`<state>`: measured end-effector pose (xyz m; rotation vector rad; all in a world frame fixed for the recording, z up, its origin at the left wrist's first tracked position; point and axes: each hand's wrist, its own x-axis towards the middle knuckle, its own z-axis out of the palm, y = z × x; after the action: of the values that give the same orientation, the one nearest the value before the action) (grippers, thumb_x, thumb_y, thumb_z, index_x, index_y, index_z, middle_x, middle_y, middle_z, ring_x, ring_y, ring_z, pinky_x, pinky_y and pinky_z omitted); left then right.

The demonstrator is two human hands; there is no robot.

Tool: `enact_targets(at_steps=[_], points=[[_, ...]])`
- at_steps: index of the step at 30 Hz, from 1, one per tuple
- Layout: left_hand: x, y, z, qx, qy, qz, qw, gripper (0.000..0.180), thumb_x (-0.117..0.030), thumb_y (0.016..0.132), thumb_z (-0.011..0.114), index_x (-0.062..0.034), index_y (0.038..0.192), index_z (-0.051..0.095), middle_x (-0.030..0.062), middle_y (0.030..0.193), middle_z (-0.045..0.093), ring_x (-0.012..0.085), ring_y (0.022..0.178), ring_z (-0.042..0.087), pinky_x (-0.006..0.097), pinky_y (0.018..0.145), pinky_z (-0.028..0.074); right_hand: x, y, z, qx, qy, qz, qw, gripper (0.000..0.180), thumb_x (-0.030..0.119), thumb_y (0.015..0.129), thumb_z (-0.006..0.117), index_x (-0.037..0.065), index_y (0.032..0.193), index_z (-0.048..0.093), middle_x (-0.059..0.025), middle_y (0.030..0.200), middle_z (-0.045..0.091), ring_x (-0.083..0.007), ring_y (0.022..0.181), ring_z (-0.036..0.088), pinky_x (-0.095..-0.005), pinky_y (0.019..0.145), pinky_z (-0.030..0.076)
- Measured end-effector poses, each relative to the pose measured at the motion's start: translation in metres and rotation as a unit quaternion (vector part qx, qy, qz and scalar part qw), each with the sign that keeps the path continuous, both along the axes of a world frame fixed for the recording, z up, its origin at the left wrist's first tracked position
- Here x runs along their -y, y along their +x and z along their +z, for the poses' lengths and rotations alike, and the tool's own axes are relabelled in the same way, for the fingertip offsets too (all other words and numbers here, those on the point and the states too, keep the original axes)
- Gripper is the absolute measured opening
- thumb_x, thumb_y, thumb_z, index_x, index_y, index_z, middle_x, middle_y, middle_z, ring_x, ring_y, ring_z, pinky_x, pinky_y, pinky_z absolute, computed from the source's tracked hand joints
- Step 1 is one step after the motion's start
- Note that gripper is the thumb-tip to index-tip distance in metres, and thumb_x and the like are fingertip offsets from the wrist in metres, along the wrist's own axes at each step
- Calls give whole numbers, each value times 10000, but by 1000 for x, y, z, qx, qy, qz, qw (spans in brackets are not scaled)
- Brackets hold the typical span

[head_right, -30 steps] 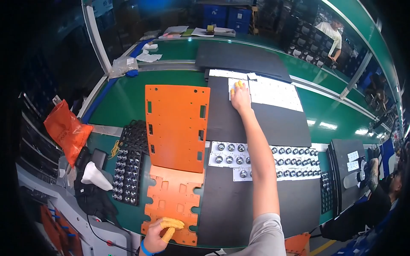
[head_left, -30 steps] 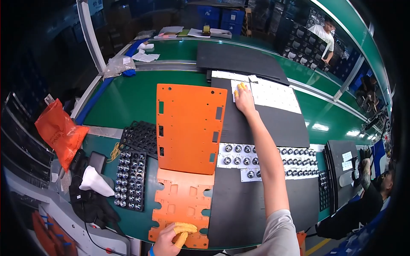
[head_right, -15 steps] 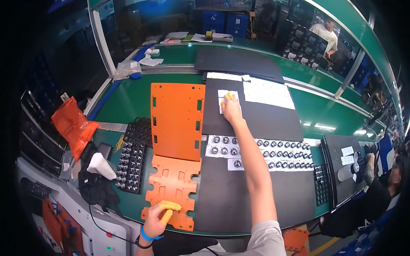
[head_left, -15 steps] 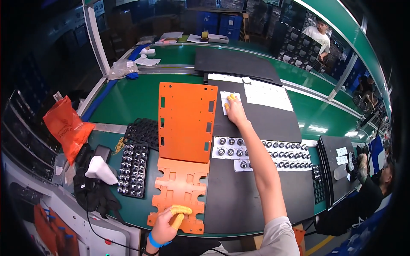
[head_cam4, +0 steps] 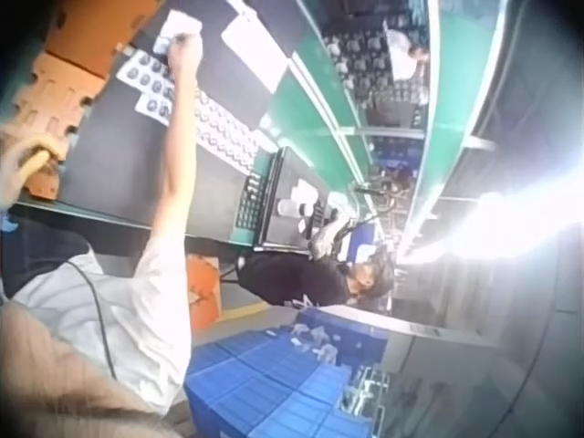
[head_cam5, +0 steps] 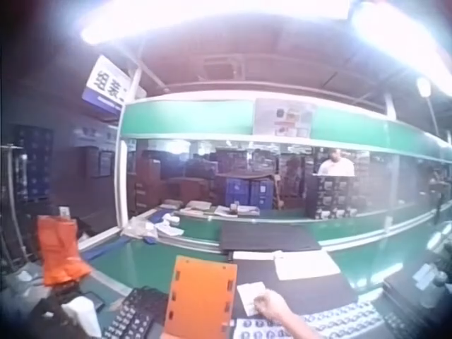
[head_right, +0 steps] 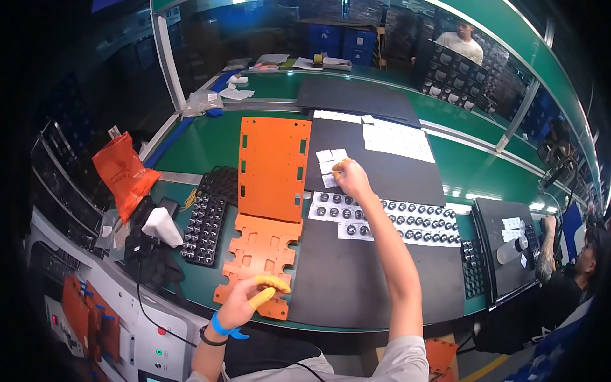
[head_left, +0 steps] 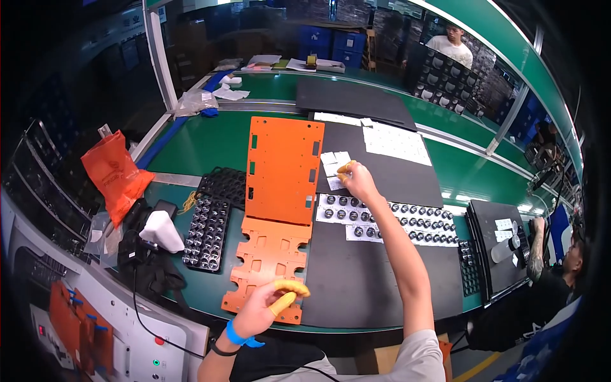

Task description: Cleaning and preparing jigs and small electronic components at an assembly station using a cloth.

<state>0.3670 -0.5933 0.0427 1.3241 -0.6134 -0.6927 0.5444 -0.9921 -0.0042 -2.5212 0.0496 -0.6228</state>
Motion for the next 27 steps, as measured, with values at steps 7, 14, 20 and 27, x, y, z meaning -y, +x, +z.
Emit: enact_targets(at_steps=[7,14,20,27], points=[[75,31,7,-93,2,-98,991,339,-227,1084,476,-1,1303,601,116,1222,675,182,1090,654,327,949,531,-6,15,-18,41,-117,-41,991,81,80,776,699,45,840,734,-157,915,651,-342,957,619,-452,863,514],[119,82,-45,-376,-106,-72,918,476,-408,1083,445,-5,1291,588,132,1190,668,201,1002,649,350,947,541,-9,-13,15,150,-88,-30,984,89,47,822,694,12,898,666,-171,955,629,-348,953,597,-448,871,479],[133,90,-40,-451,-283,-30,846,902,-687,1013,296,99,1443,397,267,1345,550,392,1343,501,490,1152,421,-80,-115,79,59,55,204,976,120,73,849,745,9,919,670,-99,940,688,-245,953,658,-360,871,503],[156,90,-83,-538,-242,-64,805,488,-407,1057,411,21,991,636,-16,611,378,93,463,314,251,450,276,-34,-76,43,68,103,16,992,111,58,865,721,-20,944,726,-116,858,711,-203,811,671,-322,770,517]])
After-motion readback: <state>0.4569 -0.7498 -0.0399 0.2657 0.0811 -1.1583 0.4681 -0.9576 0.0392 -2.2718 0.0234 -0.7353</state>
